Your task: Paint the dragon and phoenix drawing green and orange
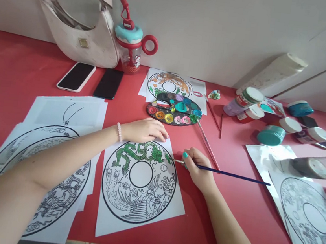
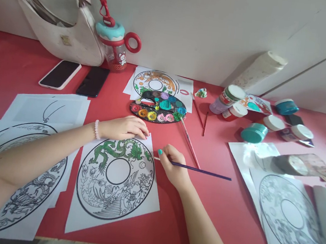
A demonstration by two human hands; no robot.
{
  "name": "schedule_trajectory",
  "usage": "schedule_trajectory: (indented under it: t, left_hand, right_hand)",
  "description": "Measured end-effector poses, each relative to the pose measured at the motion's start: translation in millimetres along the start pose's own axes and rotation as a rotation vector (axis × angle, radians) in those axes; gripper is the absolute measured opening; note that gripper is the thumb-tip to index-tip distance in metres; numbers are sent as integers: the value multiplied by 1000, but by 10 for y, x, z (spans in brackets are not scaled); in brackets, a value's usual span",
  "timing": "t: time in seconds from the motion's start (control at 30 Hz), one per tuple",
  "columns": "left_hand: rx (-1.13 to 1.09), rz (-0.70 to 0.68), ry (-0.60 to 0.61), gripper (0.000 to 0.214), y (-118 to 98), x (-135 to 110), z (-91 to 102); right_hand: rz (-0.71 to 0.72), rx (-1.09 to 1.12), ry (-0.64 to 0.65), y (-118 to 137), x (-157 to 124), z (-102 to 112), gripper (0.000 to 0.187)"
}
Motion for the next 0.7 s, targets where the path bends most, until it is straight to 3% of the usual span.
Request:
schedule_trajectory:
  t: [0.7]
  left_hand:
    - [10,-14,-16,28,0,0,-2]
  right_hand:
    - [41,-61,8,8,17,-32,36]
Point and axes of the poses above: each hand's wrist, its own x-axis towards the middle knuckle, its own z-axis out of the back of the hand, y = z × x, the point moved 7 cm from there along x, towards the middle knuckle, and after that the axes turned 7 degrees about z, right-handed, at the moved point
